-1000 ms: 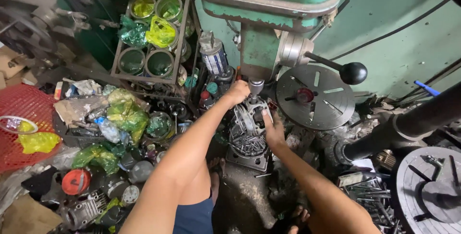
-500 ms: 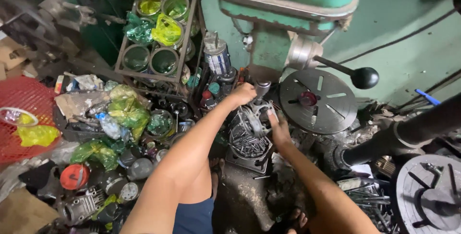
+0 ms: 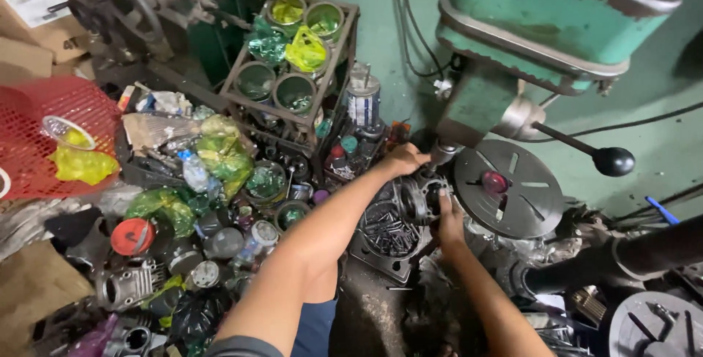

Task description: A person is using a drill press to clean or machine the valve seats of a motorcycle cylinder head in a workshop.

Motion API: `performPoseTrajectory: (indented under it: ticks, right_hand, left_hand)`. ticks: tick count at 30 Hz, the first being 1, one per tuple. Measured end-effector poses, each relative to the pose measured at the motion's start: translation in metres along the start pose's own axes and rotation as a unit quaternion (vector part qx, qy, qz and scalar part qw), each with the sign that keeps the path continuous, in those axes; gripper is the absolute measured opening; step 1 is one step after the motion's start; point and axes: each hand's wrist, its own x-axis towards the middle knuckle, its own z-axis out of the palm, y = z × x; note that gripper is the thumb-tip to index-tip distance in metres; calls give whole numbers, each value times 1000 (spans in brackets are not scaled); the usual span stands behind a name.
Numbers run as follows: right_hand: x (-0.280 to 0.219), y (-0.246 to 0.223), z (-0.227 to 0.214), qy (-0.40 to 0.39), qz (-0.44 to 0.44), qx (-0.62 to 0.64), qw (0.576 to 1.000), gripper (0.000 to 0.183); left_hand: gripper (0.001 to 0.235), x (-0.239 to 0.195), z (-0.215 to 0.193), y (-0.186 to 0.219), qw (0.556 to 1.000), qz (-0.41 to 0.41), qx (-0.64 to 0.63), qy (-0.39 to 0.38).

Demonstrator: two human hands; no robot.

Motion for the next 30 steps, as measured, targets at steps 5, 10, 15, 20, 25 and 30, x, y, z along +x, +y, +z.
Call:
performPoseTrajectory:
  ticks: [5,10,15,20,25,30]
  right_hand:
    - [-24,-25,0,45,30,-56,997,91]
    - [-32,-36,10,42,13,-45,998,86]
    - [-39,-30,4,47,20,-39,998,82]
    - [-32,-20,1,14,-24,-56,998,82]
    - [0,5,-14,13,-25,-28,999,84]
    - [-8,-8,-5,-15,-22,-22,999,87]
  left_hand:
    - [50,43,15,-22,997,3,-73,-21]
    - [78,-24,-10,12,997,-22,-66,-44]
    - [81,-55,-24,34,996,-43,-57,-45]
    - [53,-42,-12,29,994,-31,-86,-68]
    - [56,-39,-13,28,995,-46,-71,-60]
    - [39,-77,-25,45,995,-19,-69,-62]
